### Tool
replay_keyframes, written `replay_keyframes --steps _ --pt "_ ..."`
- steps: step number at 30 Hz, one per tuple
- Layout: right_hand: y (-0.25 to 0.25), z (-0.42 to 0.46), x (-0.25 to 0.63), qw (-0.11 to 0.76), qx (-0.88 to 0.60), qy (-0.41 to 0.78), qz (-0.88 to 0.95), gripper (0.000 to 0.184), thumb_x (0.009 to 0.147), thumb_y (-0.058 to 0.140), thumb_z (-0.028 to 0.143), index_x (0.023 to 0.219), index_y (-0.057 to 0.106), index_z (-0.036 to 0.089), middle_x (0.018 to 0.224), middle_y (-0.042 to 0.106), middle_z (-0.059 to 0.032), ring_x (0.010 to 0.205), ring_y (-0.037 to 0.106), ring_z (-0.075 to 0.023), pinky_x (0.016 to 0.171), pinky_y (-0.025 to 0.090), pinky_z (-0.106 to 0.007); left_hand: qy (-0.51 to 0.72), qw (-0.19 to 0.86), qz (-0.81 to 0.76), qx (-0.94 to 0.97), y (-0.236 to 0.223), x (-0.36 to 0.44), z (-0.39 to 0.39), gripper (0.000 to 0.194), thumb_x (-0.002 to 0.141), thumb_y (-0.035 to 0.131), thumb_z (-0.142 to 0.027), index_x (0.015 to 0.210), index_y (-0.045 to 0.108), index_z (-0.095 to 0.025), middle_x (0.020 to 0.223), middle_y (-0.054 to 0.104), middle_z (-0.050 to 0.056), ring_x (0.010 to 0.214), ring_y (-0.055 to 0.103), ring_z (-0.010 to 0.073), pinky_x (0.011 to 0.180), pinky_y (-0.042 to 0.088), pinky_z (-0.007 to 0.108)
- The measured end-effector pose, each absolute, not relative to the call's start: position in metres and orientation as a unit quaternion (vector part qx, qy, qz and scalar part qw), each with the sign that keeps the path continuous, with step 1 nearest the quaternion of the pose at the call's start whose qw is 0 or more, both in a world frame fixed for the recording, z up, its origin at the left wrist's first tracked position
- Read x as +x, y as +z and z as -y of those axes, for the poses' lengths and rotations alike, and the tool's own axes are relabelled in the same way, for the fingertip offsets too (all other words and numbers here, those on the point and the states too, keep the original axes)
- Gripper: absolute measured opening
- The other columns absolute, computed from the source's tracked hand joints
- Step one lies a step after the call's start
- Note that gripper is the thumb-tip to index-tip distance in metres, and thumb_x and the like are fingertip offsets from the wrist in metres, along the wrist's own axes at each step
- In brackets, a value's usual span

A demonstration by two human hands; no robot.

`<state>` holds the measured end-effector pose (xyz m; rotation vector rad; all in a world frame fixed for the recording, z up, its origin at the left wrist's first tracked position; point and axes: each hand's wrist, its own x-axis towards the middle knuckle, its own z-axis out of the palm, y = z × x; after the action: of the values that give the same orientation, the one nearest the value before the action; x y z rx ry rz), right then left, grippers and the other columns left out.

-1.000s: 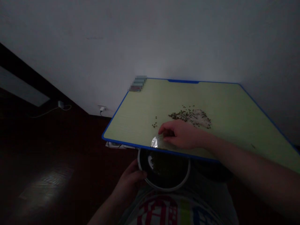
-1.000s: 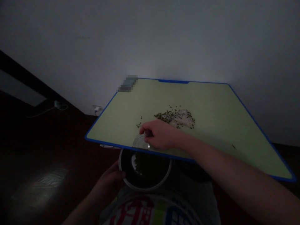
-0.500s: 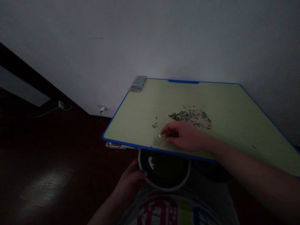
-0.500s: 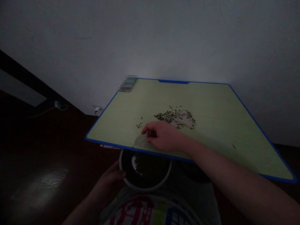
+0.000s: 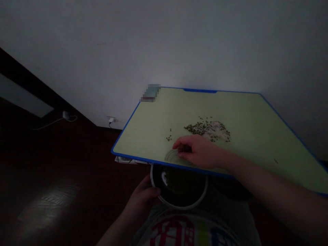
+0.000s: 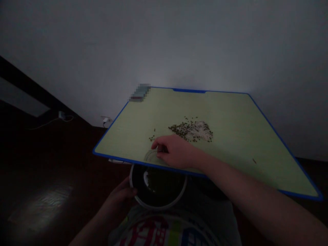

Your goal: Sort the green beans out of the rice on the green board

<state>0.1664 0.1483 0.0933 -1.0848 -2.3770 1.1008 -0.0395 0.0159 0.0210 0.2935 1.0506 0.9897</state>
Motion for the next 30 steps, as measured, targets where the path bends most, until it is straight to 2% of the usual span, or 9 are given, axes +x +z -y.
replay_keyframes --steps 5,11,15,19,23,26,30 --pt "0.091 -0.133 0.176 0.200 -0.416 0.390 0.797 0.021 0.079 0.058 0.016 0.098 0.067 0.019 0.077 0.069 -0.0015 0.069 0.063 -0.0145 0.064 0.048 -0.027 0.445 0.739 -0.490 0.129 0.016 -0.044 -0.016 0.046 0.059 0.069 -0.010 0.105 0.067 -0.017 0.095 0.078 0.010 0.085 0.070 0.0301 0.072 0.054 0.039" --pt "0.089 -0.113 0.188 0.284 -0.477 0.262 0.789 0.030 0.082 0.056 0.019 0.111 0.064 0.020 0.080 0.071 -0.0024 0.068 0.063 -0.0152 0.064 0.049 -0.028 0.448 0.749 -0.471 0.128 0.017 -0.044 -0.016 0.048 0.060 0.067 -0.009 0.108 0.066 -0.016 0.094 0.078 0.011 0.084 0.071 0.0300 0.073 0.054 0.039" --pt "0.090 -0.116 0.187 0.267 -0.482 0.156 0.820 0.025 0.084 0.056 0.020 0.107 0.067 0.017 0.089 0.073 -0.0058 0.075 0.066 -0.0182 0.071 0.049 -0.031 0.447 0.753 -0.466 0.126 0.018 -0.043 -0.016 0.045 0.063 0.065 -0.007 0.106 0.067 -0.017 0.093 0.079 0.009 0.084 0.071 0.0289 0.075 0.054 0.039" --pt "0.085 -0.115 0.170 0.232 -0.394 0.041 0.888 0.025 0.089 0.049 0.015 0.105 0.068 0.014 0.095 0.073 -0.0096 0.087 0.064 -0.0213 0.078 0.047 -0.034 0.456 0.758 -0.453 0.114 0.019 -0.041 -0.017 0.043 0.062 0.064 -0.005 0.102 0.069 -0.019 0.087 0.079 0.007 0.085 0.072 0.0286 0.080 0.053 0.040" --pt "0.077 -0.103 0.141 0.163 -0.307 -0.051 0.936 0.024 0.089 0.051 0.016 0.108 0.066 0.012 0.090 0.070 -0.0106 0.078 0.060 -0.0228 0.066 0.044 -0.036 0.459 0.756 -0.453 0.113 0.021 -0.039 -0.017 0.042 0.060 0.064 -0.003 0.099 0.069 -0.020 0.085 0.079 0.006 0.091 0.071 0.0287 0.085 0.051 0.040" --pt "0.073 -0.096 0.129 0.153 -0.331 -0.078 0.928 0.021 0.088 0.053 0.016 0.103 0.067 0.012 0.084 0.069 -0.0098 0.076 0.058 -0.0225 0.060 0.040 -0.035 0.461 0.755 -0.451 0.122 0.020 -0.039 -0.017 0.044 0.061 0.063 -0.005 0.102 0.068 -0.019 0.089 0.078 0.007 0.094 0.069 0.0292 0.085 0.051 0.040" --pt "0.071 -0.095 0.133 0.151 -0.376 -0.100 0.909 0.020 0.085 0.058 0.014 0.103 0.067 0.013 0.079 0.066 -0.0071 0.075 0.056 -0.0215 0.059 0.038 -0.034 0.455 0.754 -0.455 0.127 0.015 -0.041 -0.018 0.047 0.060 0.064 -0.007 0.105 0.067 -0.018 0.092 0.078 0.008 0.092 0.070 0.0302 0.083 0.052 0.042"
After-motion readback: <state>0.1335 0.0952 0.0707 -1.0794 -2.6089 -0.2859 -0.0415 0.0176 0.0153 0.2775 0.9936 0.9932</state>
